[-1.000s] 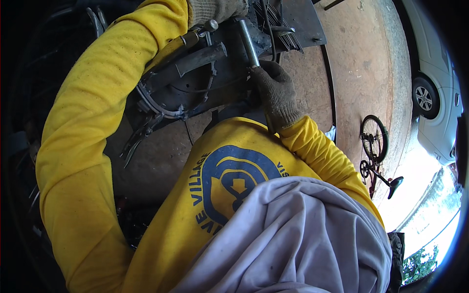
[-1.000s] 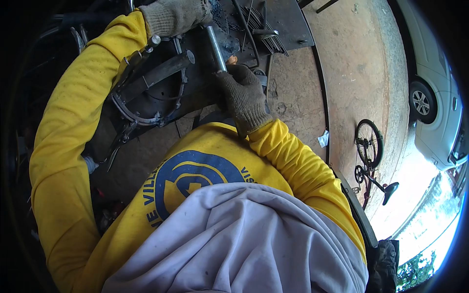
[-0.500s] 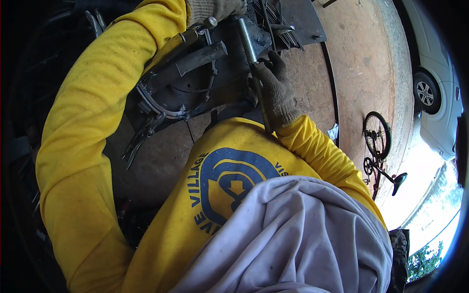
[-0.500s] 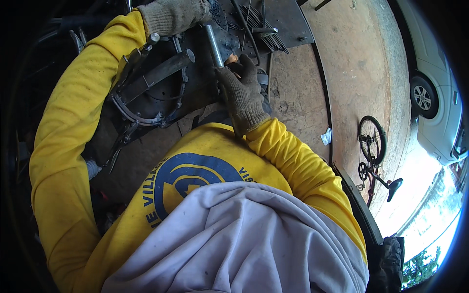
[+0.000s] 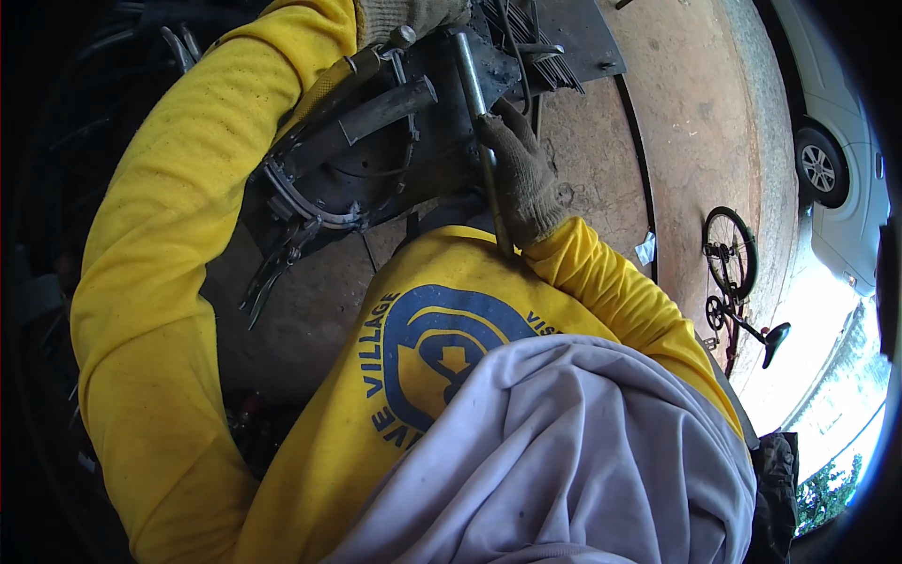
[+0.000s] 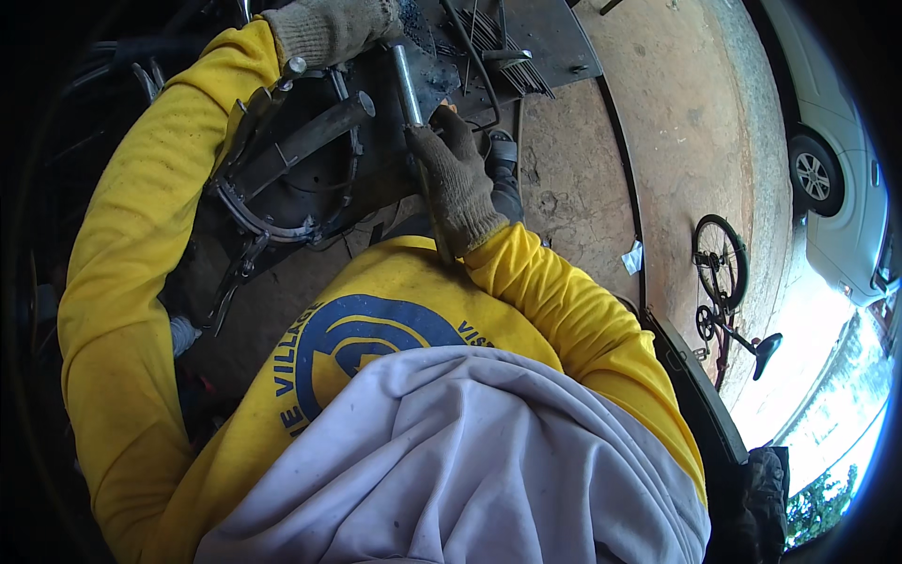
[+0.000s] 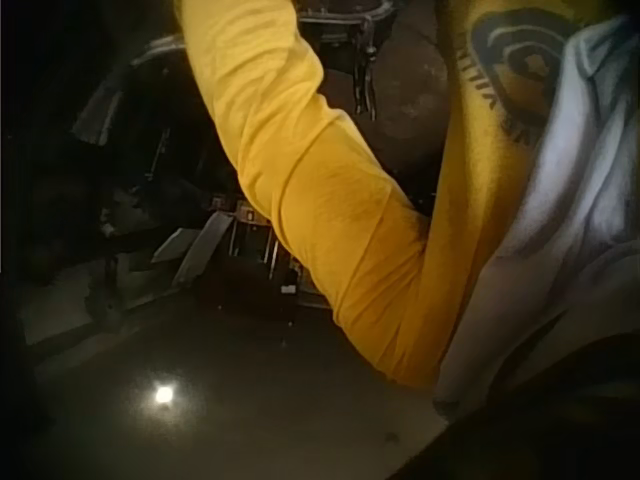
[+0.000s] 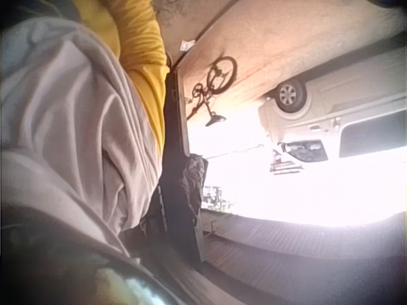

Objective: The person holds and aligns metal pipes and plates on a workbench, using clamps to secure them and a welding tool to join the components.

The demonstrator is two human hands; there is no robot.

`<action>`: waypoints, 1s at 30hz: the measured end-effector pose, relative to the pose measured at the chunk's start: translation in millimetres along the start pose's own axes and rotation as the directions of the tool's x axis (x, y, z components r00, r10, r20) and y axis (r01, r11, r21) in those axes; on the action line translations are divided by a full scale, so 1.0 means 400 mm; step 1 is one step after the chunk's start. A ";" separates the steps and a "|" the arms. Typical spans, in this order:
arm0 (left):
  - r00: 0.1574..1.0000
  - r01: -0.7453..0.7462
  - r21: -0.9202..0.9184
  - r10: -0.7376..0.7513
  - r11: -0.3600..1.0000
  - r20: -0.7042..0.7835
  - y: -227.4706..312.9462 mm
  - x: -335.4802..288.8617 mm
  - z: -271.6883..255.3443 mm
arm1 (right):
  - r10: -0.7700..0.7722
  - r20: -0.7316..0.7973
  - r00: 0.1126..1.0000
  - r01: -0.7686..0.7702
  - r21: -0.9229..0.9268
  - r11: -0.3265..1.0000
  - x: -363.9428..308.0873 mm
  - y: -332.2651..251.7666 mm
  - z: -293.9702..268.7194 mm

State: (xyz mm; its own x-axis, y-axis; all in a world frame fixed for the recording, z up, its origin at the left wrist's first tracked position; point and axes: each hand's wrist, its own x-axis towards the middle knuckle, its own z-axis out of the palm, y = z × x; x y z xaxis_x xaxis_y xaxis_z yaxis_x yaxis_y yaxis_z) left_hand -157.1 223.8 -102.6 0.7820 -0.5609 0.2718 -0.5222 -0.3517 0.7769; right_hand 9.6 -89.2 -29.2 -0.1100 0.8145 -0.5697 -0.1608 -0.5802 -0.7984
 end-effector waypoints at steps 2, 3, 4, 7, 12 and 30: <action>1.000 0.003 0.000 -0.003 1.000 0.001 0.008 0.003 0.001 | -0.114 0.018 0.993 0.115 -0.091 0.989 -0.009 0.000 0.003; 1.000 0.007 0.000 -0.007 1.000 -0.001 0.011 0.001 0.004 | -0.151 0.031 0.988 0.154 -0.121 0.981 -0.011 0.001 0.006; 1.000 0.012 0.000 -0.012 1.000 -0.003 0.016 -0.001 0.007 | -0.148 0.035 0.988 0.151 -0.093 0.984 -0.011 0.001 0.009; 1.000 -0.001 0.006 0.000 1.000 0.007 0.011 0.015 -0.002 | -0.178 0.013 0.984 0.178 -0.112 0.978 -0.006 0.015 -0.004; 1.000 0.024 0.009 -0.024 1.000 -0.005 0.028 0.002 0.002 | -0.276 0.031 0.961 0.277 -0.189 0.942 0.003 0.040 0.005; 0.997 0.042 0.039 -0.044 0.998 0.057 0.064 0.026 0.003 | -0.073 -0.045 0.996 0.070 -0.067 0.995 -0.011 -0.022 0.029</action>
State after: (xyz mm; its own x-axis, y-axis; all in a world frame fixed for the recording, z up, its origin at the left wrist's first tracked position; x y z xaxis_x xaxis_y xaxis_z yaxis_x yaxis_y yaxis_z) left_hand -162.7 208.3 -80.6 0.7836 -0.5867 0.2045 -0.5020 -0.4038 0.7648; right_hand 0.0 -87.6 -17.3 -0.0537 0.8535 -0.5183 -0.1018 -0.5210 -0.8474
